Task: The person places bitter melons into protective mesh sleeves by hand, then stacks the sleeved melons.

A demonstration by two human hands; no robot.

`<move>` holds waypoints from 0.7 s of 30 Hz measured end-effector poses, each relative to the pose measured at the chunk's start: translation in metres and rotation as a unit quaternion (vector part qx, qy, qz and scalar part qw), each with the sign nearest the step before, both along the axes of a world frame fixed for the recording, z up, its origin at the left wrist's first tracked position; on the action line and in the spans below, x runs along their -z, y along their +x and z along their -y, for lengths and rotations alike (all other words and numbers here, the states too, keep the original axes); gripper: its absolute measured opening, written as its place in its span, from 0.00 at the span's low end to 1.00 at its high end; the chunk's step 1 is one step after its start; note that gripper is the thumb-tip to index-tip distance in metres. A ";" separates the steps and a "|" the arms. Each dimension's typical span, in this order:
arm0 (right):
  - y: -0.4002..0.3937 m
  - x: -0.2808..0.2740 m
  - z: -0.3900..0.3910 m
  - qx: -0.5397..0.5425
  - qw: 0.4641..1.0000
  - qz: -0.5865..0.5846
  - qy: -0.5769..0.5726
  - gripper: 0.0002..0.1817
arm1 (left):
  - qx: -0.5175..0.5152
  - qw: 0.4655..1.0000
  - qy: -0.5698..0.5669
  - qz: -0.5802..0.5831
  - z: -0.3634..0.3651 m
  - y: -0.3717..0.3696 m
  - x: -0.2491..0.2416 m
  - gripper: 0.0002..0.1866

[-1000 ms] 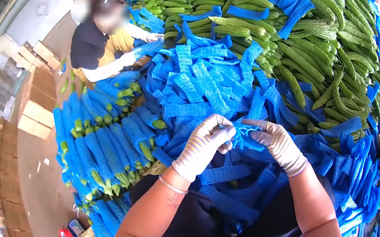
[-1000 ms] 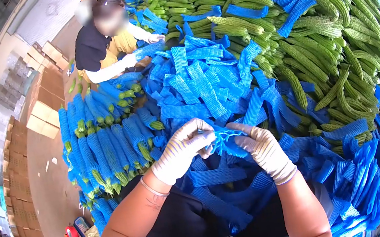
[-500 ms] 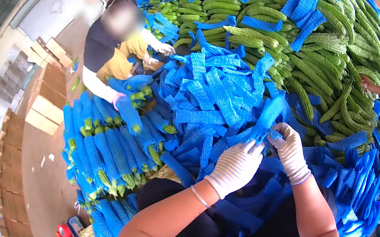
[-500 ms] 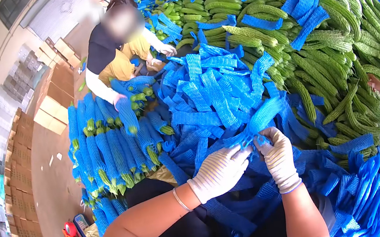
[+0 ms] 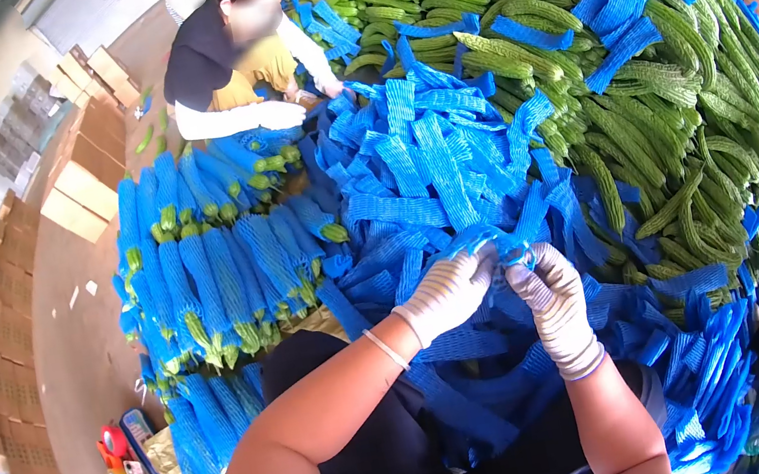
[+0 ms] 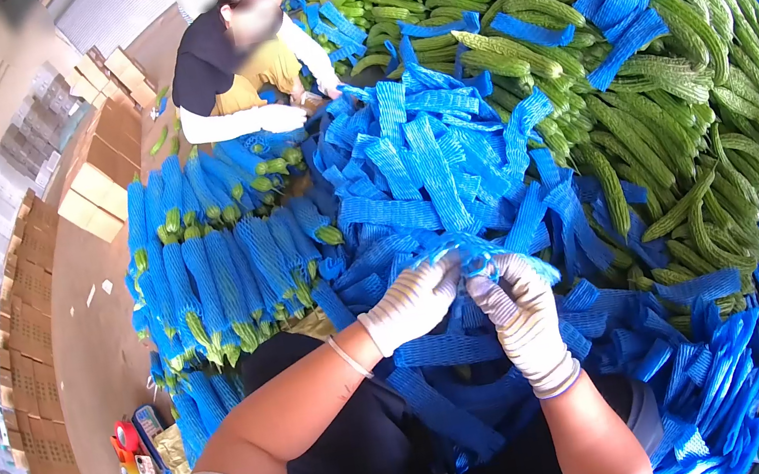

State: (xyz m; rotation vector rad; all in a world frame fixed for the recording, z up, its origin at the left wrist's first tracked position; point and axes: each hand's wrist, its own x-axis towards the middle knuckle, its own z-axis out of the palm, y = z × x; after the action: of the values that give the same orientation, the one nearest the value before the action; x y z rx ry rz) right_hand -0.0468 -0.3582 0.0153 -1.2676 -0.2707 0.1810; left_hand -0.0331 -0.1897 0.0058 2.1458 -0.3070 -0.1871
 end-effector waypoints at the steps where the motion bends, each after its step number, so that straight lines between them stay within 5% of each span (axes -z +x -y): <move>1: -0.005 0.000 0.001 -0.039 0.999 -0.005 -0.001 0.04 | 0.014 0.994 0.097 0.054 0.003 -0.004 -0.006 0.19; 3: -0.017 0.010 -0.005 -0.127 0.990 0.045 -0.029 0.05 | 0.128 0.942 0.282 0.129 0.002 0.003 -0.002 0.24; 4: -0.022 0.009 -0.008 -0.171 0.983 0.034 -0.047 0.06 | 0.080 0.932 0.348 0.068 0.007 0.013 0.010 0.24; 6: -0.027 0.005 -0.008 -0.222 0.973 -0.042 -0.037 0.06 | 0.120 0.982 0.140 0.041 -0.004 0.023 -0.004 0.23; 8: -0.023 0.014 -0.007 -0.228 0.971 -0.069 -0.004 0.07 | 0.018 0.973 -0.164 0.159 -0.005 0.031 0.029 0.18; 9: -0.020 0.011 -0.007 -0.250 0.964 -0.087 0.006 0.07 | 0.031 0.937 0.070 0.341 -0.010 0.035 0.023 0.17; 10: -0.018 0.007 -0.009 -0.267 0.957 -0.111 0.018 0.07 | 0.053 0.917 0.208 0.335 -0.007 0.037 0.020 0.18; 11: -0.017 0.005 -0.013 -0.257 0.963 -0.075 0.017 0.07 | 0.028 0.965 0.066 0.253 -0.011 0.048 0.048 0.26; 13: -0.016 0.004 -0.018 -0.253 0.966 -0.052 0.023 0.06 | 0.001 0.939 0.221 0.262 -0.022 0.042 0.030 0.27; 14: -0.015 0.006 -0.018 -0.260 0.963 -0.055 0.033 0.06 | 0.063 0.877 0.264 0.398 -0.016 0.046 0.001 0.25; 17: -0.022 0.012 -0.023 -0.275 0.958 -0.073 0.047 0.07 | -0.014 0.865 0.179 0.468 -0.038 0.047 0.042 0.25; 18: -0.021 0.004 -0.022 -0.252 0.967 0.033 -0.034 0.07 | 0.011 0.849 0.231 0.475 -0.038 0.050 0.041 0.25; 21: -0.030 0.005 -0.027 -0.283 0.957 0.012 -0.060 0.08 | 0.079 0.781 0.381 0.489 -0.039 0.060 0.033 0.26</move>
State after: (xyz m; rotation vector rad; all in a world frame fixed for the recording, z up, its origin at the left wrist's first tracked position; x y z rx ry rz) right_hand -0.0772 -0.3307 0.0102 -1.2864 -0.6506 0.6813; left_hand 0.0264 -0.1505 -0.0272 2.8513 -1.1749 0.9124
